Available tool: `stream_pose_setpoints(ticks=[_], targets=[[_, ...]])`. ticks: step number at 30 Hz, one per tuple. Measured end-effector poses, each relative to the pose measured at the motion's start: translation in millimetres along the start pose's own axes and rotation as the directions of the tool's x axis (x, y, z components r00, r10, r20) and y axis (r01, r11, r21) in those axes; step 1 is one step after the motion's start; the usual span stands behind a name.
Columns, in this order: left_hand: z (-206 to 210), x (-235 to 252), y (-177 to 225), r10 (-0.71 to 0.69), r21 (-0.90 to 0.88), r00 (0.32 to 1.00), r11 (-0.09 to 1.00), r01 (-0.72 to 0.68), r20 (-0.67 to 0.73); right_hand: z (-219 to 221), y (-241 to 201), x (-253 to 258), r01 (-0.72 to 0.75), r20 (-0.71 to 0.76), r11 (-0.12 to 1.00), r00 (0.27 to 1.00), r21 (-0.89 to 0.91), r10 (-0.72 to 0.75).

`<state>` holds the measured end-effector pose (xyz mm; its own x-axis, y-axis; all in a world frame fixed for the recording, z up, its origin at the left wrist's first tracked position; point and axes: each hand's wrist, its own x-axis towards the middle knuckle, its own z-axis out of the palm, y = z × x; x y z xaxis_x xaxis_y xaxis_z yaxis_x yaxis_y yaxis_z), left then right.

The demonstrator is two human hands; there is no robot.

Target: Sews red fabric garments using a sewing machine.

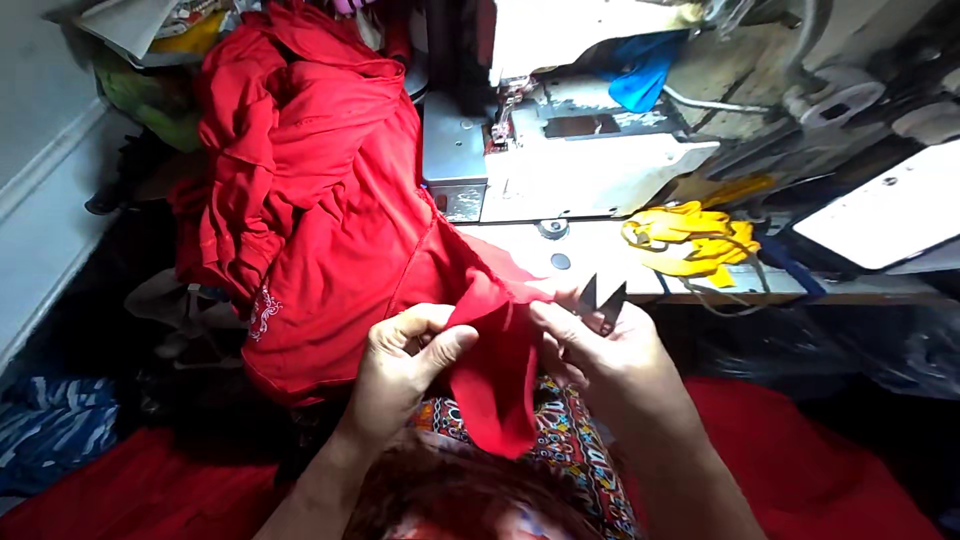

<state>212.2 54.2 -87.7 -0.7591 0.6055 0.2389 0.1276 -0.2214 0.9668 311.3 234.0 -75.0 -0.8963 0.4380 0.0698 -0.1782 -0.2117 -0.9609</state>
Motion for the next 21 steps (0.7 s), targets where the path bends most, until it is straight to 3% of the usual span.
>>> stream_pose_setpoints(ticks=[4,7,9,12,15,17,21], targets=[[-4.1,11.6,4.9,-0.222,-0.396,0.973,0.900,0.181,-0.059,0.8,-0.3,13.0,-0.116,-0.038,0.940,0.990,0.319,0.135],[-12.7,18.0,17.6,-0.189,-0.427,0.975,0.896,0.124,-0.115,0.8,-2.3,16.9,-0.102,-0.059,0.924,0.989,0.369,0.133],[-19.0,17.9,22.5,-0.105,-0.288,0.988,0.955,0.069,-0.112,2.2,-2.1,18.7,-0.051,-0.036,0.945,0.997,0.324,0.066],[-31.1,18.2,24.4,0.138,0.057,0.990,0.989,-0.139,0.023,-1.4,-1.1,23.5,0.126,0.075,0.986,0.988,0.113,-0.135],[-31.5,16.5,34.5,0.246,0.411,0.968,0.879,-0.242,0.044,0.0,-6.2,25.9,0.297,0.132,0.942,0.952,-0.156,-0.278],[-30.0,15.6,40.5,0.285,0.598,0.958,0.762,-0.248,0.035,4.2,-9.0,27.7,0.395,0.141,0.852,0.919,-0.342,-0.369],[-33.9,26.4,44.4,0.406,0.767,0.912,0.563,-0.308,0.069,6.5,-12.0,34.1,0.445,0.155,0.703,0.885,-0.555,-0.439]])
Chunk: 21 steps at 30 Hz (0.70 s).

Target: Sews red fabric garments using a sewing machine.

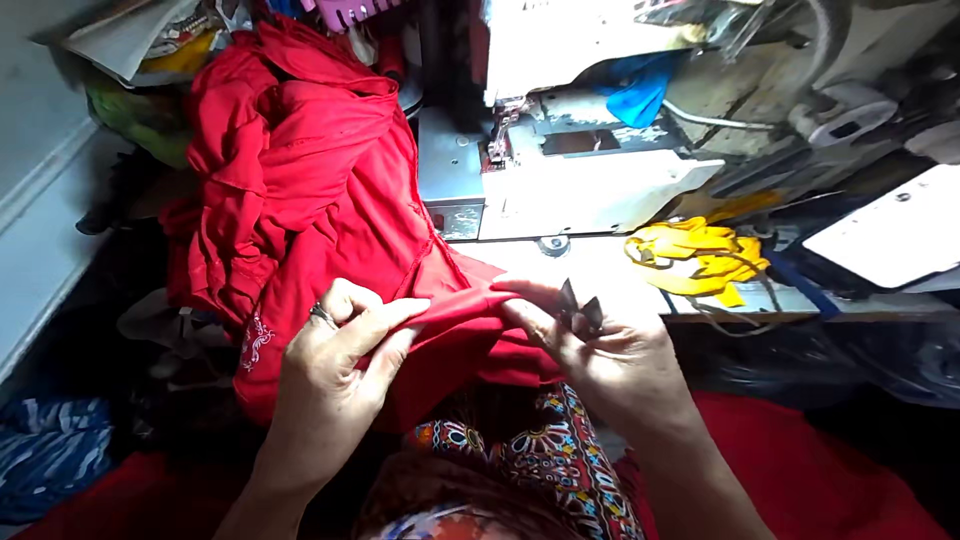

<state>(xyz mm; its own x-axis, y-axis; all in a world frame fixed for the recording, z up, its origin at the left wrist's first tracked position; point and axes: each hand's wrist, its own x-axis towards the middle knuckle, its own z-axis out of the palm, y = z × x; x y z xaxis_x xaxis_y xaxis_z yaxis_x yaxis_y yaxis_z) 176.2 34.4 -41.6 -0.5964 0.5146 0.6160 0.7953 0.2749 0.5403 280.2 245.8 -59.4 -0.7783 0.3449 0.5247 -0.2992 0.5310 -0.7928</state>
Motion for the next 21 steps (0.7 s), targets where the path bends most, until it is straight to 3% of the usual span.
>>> stream_pose_setpoints(ticks=[4,7,8,10,11,13,14,17,21], targets=[[3.4,35.3,-7.0,-0.021,-0.061,0.995,0.998,0.027,0.100,-1.9,4.5,7.4,-0.073,0.020,0.997,0.997,0.039,0.072],[22.4,80.5,-21.9,-0.057,-0.186,0.976,0.978,0.096,0.209,-2.8,12.8,19.7,-0.233,0.051,0.968,0.972,0.097,0.229],[40.1,96.3,-45.1,0.058,-0.246,0.982,0.969,-0.013,0.178,-2.4,17.6,26.0,-0.309,0.063,0.946,0.950,0.098,0.304],[85.6,131.1,-102.3,0.366,-0.286,0.929,0.897,-0.337,0.054,-3.7,32.2,38.2,-0.470,0.122,0.873,0.882,0.134,0.456],[91.3,145.7,-102.5,0.368,-0.213,0.922,0.916,-0.339,0.117,-4.9,41.7,42.7,-0.521,0.150,0.838,0.852,0.163,0.501],[90.4,169.7,-75.5,0.220,-0.054,0.913,0.975,-0.214,0.342,-0.8,59.3,50.0,-0.551,0.119,0.799,0.834,0.242,0.539],[98.8,179.2,-74.5,0.206,-0.014,0.897,0.976,-0.218,0.391,0.9,67.5,53.6,-0.557,0.110,0.769,0.826,0.312,0.553],[121.8,202.9,-77.5,0.151,0.066,0.870,0.977,-0.205,0.470,2.2,77.0,65.2,-0.578,0.111,0.659,0.786,0.481,0.608],[143.7,223.5,-76.4,-0.137,0.146,0.881,0.986,0.078,0.452,7.7,78.3,73.4,-0.566,0.109,0.575,0.762,0.590,0.638]])
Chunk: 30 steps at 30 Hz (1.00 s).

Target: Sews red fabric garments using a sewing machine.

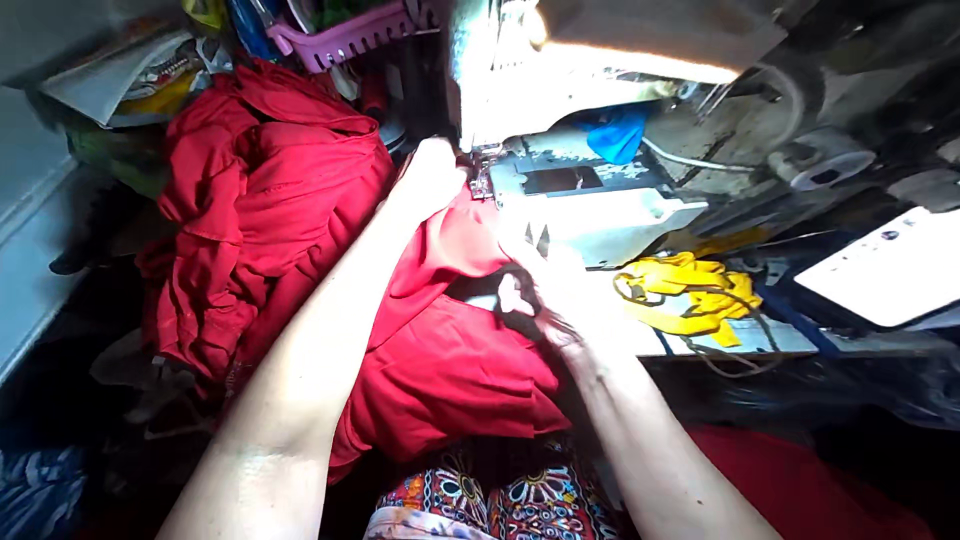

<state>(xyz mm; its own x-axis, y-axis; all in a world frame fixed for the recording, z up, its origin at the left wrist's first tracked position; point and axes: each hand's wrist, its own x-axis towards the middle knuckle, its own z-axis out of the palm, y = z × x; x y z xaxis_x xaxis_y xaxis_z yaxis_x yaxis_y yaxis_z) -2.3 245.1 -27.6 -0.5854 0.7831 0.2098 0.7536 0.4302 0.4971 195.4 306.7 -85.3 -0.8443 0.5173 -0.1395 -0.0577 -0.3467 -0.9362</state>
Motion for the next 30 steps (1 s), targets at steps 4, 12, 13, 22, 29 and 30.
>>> stream_pose_setpoints(ticks=[4,12,13,22,29,30], targets=[[11.5,10.3,-3.7,-0.082,-0.099,0.996,0.992,0.077,-0.045,3.6,9.7,0.6,0.052,-0.014,0.998,0.999,-0.038,-0.053],[-29.0,-57.1,0.5,0.181,0.085,0.973,0.982,-0.170,-0.141,-8.6,-10.1,-13.3,0.252,-0.034,0.819,0.949,-0.516,-0.313],[-39.5,-84.3,4.5,0.130,0.083,0.979,0.989,-0.119,-0.157,-10.2,-11.5,-13.8,0.312,-0.025,0.778,0.922,-0.545,-0.387],[-30.3,-165.6,-18.7,-0.169,0.164,0.914,0.956,0.243,-0.368,15.2,-14.1,-19.3,0.510,0.261,0.652,0.857,-0.562,-0.445],[-7.3,-140.4,-43.6,-0.080,0.212,0.924,0.963,0.169,-0.373,-12.3,21.6,-16.2,0.027,0.270,0.991,0.963,-0.133,0.010],[-12.0,-142.0,-29.9,-0.060,0.222,0.923,0.963,0.154,-0.380,-13.6,24.1,-12.5,0.092,0.259,0.976,0.965,-0.197,-0.039]])
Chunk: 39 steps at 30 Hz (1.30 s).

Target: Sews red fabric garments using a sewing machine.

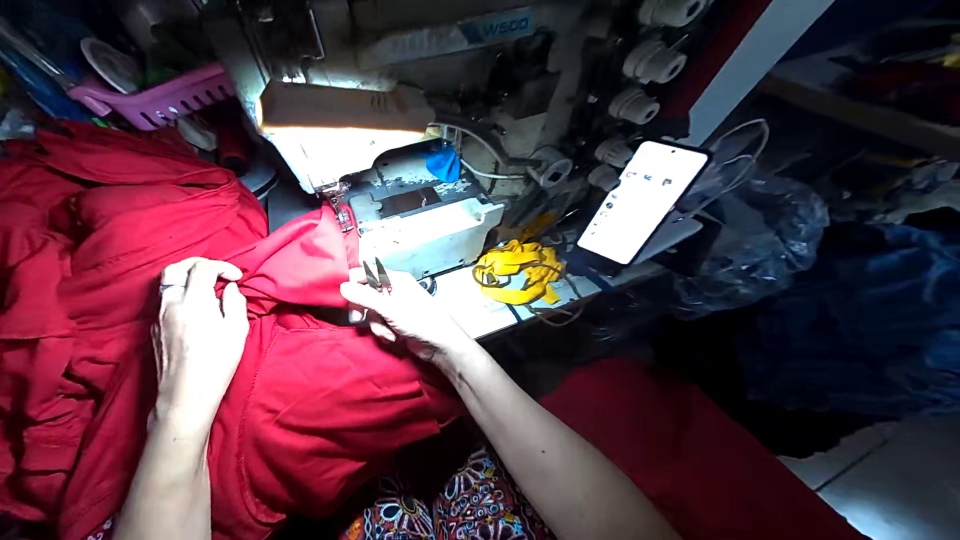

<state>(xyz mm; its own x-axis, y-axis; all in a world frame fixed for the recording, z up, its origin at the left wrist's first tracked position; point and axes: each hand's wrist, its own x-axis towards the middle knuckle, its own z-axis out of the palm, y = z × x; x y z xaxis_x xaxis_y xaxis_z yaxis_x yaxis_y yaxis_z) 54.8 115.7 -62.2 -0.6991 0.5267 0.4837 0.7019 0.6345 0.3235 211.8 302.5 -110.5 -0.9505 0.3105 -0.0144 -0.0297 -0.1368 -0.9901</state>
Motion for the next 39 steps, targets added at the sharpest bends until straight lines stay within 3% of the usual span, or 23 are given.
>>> stream_pose_setpoints(ticks=[5,7,10,13,15,17,19,21,23,25,27,28,31,34,37,39], targets=[[-18.4,1.1,52.6,0.063,-0.159,0.997,0.985,-0.069,-0.045,20.9,-29.9,-9.7,0.080,-0.141,0.889,0.977,-0.451,-0.159],[-15.4,1.4,60.3,-0.016,-0.379,0.994,0.924,0.055,0.107,24.7,-29.1,-12.0,0.243,-0.107,0.797,0.928,-0.554,-0.357],[-1.6,0.1,61.6,0.026,-0.682,0.944,0.698,0.218,0.328,28.2,-30.7,-15.2,0.455,-0.002,0.696,0.836,-0.556,-0.548],[10.5,-1.5,66.0,0.043,-0.708,0.914,0.648,0.282,0.404,25.8,-28.0,-22.6,0.448,0.052,0.746,0.871,-0.493,-0.489],[14.2,-2.7,66.2,0.062,-0.713,0.873,0.606,0.352,0.484,17.1,-21.3,-22.0,0.342,-0.046,0.817,0.912,-0.463,-0.408],[13.5,-3.6,63.0,0.166,-0.684,0.788,0.619,0.385,0.594,7.2,-17.3,-22.8,0.239,-0.132,0.864,0.936,-0.442,-0.326],[8.2,2.5,58.5,0.305,-0.631,0.704,0.732,0.258,0.641,1.2,-17.6,-23.1,0.187,-0.117,0.863,0.956,-0.469,-0.271],[-1.9,15.7,56.5,0.378,-0.526,0.742,0.850,-0.040,0.554,3.8,-22.1,-21.4,0.193,-0.099,0.824,0.953,-0.532,-0.287],[-12.9,32.8,59.6,0.435,-0.365,0.794,0.885,-0.289,0.424,12.2,-31.4,-19.8,0.291,-0.052,0.769,0.921,-0.569,-0.386],[-22.4,49.2,65.7,0.464,-0.160,0.739,0.880,-0.446,0.488,20.3,-38.5,-15.9,0.407,0.068,0.658,0.877,-0.633,-0.476],[-40.1,62.9,76.3,0.399,-0.014,0.642,0.856,-0.517,0.654,24.2,-45.1,-14.1,0.418,0.100,0.615,0.870,-0.669,-0.482],[-48.5,71.3,75.3,0.361,0.045,0.625,0.843,-0.536,0.692,20.7,-49.8,-14.2,0.402,0.093,0.636,0.882,-0.659,-0.462],[-77.6,100.7,49.9,0.289,0.174,0.672,0.828,-0.533,0.682,2.7,-62.8,-1.3,0.246,-0.082,0.764,0.928,-0.596,-0.364],[-106.6,113.1,37.0,0.299,0.179,0.715,0.841,-0.510,0.632,-9.0,-64.5,21.8,0.195,-0.184,0.787,0.914,-0.585,-0.362],[-106.9,112.2,38.9,0.502,0.036,0.667,0.784,-0.620,0.550,-3.1,-66.3,38.8,0.305,-0.083,0.754,0.900,-0.582,-0.428],[-84.3,123.0,29.3,0.727,-0.090,0.557,0.636,-0.766,0.402,-0.6,-61.3,47.1,0.333,-0.013,0.767,0.914,-0.549,-0.406]])
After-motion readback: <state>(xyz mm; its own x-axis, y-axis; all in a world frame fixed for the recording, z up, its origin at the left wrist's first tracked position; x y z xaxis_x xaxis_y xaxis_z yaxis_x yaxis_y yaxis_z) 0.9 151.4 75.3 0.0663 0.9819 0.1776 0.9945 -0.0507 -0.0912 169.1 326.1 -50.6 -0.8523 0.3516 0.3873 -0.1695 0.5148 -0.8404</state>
